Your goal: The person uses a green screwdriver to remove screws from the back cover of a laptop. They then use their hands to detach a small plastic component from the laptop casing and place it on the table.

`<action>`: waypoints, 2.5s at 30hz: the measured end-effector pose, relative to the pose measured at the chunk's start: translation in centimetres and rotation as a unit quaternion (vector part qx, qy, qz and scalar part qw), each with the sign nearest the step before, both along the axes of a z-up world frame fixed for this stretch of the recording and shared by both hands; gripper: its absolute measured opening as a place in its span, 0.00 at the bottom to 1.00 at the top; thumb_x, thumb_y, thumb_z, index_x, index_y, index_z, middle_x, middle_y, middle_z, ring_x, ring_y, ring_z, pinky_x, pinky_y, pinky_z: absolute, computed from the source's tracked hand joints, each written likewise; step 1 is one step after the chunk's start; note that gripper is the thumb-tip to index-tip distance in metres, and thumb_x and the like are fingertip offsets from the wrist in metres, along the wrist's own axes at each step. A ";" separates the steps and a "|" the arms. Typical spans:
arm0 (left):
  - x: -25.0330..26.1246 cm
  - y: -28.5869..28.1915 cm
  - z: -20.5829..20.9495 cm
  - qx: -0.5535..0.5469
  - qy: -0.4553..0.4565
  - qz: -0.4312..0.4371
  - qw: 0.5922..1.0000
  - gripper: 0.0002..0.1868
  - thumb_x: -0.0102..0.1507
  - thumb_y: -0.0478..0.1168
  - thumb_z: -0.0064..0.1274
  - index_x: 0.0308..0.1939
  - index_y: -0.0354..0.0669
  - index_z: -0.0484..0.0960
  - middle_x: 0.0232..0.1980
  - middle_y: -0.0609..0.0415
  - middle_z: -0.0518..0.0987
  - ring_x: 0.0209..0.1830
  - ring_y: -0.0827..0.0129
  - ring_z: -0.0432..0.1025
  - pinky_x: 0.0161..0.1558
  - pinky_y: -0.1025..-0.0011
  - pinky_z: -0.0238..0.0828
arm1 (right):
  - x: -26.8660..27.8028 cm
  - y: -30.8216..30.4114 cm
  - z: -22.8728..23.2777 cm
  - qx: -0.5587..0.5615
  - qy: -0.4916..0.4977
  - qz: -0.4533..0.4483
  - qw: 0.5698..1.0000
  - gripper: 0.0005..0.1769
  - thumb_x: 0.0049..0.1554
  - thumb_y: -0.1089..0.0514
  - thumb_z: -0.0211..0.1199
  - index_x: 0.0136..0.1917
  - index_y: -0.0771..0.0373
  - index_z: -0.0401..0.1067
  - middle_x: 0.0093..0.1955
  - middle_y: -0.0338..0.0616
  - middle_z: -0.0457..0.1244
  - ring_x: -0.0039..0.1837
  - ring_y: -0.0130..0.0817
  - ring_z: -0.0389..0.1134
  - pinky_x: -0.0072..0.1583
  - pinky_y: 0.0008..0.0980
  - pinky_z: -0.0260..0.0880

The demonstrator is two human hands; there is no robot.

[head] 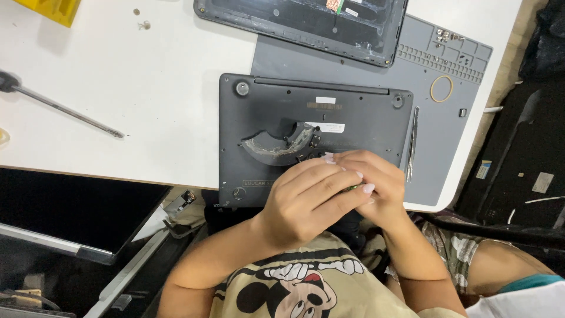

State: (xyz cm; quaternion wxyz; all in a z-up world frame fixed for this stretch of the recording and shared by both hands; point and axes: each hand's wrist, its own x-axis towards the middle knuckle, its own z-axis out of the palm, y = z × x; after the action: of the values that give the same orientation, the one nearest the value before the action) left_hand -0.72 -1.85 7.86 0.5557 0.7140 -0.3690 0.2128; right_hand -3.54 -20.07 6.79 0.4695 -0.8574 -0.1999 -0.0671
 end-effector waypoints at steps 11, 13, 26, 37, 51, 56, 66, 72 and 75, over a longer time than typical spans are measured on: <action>-0.1 0.0 0.5 0.061 -0.072 0.076 0.993 0.06 0.73 0.32 0.51 0.45 0.36 0.83 0.41 0.46 0.82 0.42 0.57 0.79 0.50 0.61 0.81 | 0.2 -0.2 -0.1 0.021 0.075 -0.010 0.997 0.22 0.67 0.45 0.51 0.57 0.67 0.71 0.58 0.54 0.68 0.61 0.46 0.75 0.64 0.40 0.77; -0.3 -0.1 0.4 0.063 -0.068 0.073 0.993 0.03 0.72 0.32 0.55 0.46 0.36 0.82 0.41 0.46 0.81 0.40 0.57 0.78 0.46 0.61 0.82 | -0.4 0.5 -0.3 0.053 0.065 -0.070 0.994 0.14 0.65 0.51 0.61 0.54 0.64 0.68 0.54 0.53 0.66 0.60 0.46 0.73 0.65 0.40 0.76; 0.8 0.3 -0.9 0.128 -0.047 0.069 0.988 0.11 0.76 0.38 0.49 0.58 0.39 0.82 0.47 0.48 0.81 0.46 0.56 0.77 0.53 0.59 0.81 | 1.4 -1.0 -0.8 -0.023 0.018 -0.021 0.999 0.13 0.69 0.62 0.52 0.52 0.72 0.74 0.50 0.55 0.69 0.50 0.45 0.71 0.54 0.37 0.71; 1.6 1.0 -1.7 0.142 -0.001 -0.015 0.990 0.15 0.76 0.44 0.48 0.64 0.50 0.82 0.55 0.50 0.76 0.56 0.54 0.74 0.60 0.57 0.76 | 1.9 -1.3 -0.7 0.024 0.090 0.048 0.994 0.10 0.65 0.63 0.55 0.57 0.70 0.72 0.54 0.53 0.67 0.56 0.45 0.70 0.59 0.38 0.71; 1.8 2.3 -1.7 0.178 -0.013 0.004 0.984 0.15 0.77 0.45 0.44 0.64 0.53 0.82 0.56 0.53 0.80 0.55 0.54 0.78 0.55 0.60 0.73 | 4.4 -3.4 -1.5 0.046 0.092 0.182 0.978 0.16 0.65 0.73 0.45 0.61 0.71 0.71 0.54 0.56 0.67 0.53 0.48 0.71 0.58 0.39 0.72; 1.6 2.3 -0.5 0.189 -0.022 0.037 0.981 0.15 0.76 0.43 0.44 0.60 0.50 0.84 0.54 0.53 0.81 0.52 0.56 0.77 0.53 0.61 0.73 | 2.4 -1.4 -1.2 0.062 0.089 0.080 0.991 0.12 0.62 0.64 0.58 0.59 0.68 0.72 0.56 0.51 0.69 0.58 0.44 0.72 0.63 0.38 0.73; 0.4 1.3 -2.5 0.135 -0.043 0.088 0.986 0.15 0.71 0.47 0.50 0.53 0.52 0.91 0.49 0.53 0.85 0.52 0.56 0.78 0.52 0.60 0.75 | -0.2 1.8 -3.8 0.049 -0.048 -0.158 0.985 0.05 0.57 0.66 0.74 0.48 0.65 0.81 0.42 0.43 0.72 0.44 0.44 0.76 0.48 0.38 0.78; 0.0 0.6 -2.5 0.131 -0.051 0.055 0.989 0.15 0.72 0.48 0.49 0.54 0.54 0.90 0.51 0.53 0.85 0.53 0.56 0.78 0.53 0.59 0.74 | 3.2 -1.7 -1.0 0.155 0.067 0.095 0.981 0.10 0.61 0.73 0.59 0.50 0.68 0.79 0.46 0.55 0.73 0.49 0.57 0.76 0.52 0.53 0.77; -0.3 0.1 -2.6 0.135 -0.058 0.055 0.988 0.15 0.72 0.48 0.50 0.54 0.55 0.90 0.50 0.53 0.85 0.53 0.56 0.78 0.52 0.60 0.73 | 3.0 -2.4 -1.5 0.171 0.105 0.105 0.974 0.10 0.60 0.74 0.60 0.49 0.67 0.80 0.47 0.55 0.73 0.50 0.56 0.77 0.54 0.53 0.76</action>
State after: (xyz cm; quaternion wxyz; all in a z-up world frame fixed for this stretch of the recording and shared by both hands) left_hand -1.04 -1.74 5.26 0.4190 0.7884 -0.3861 0.2321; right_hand -0.56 -22.47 5.30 0.6323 -0.7405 -0.2241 0.0401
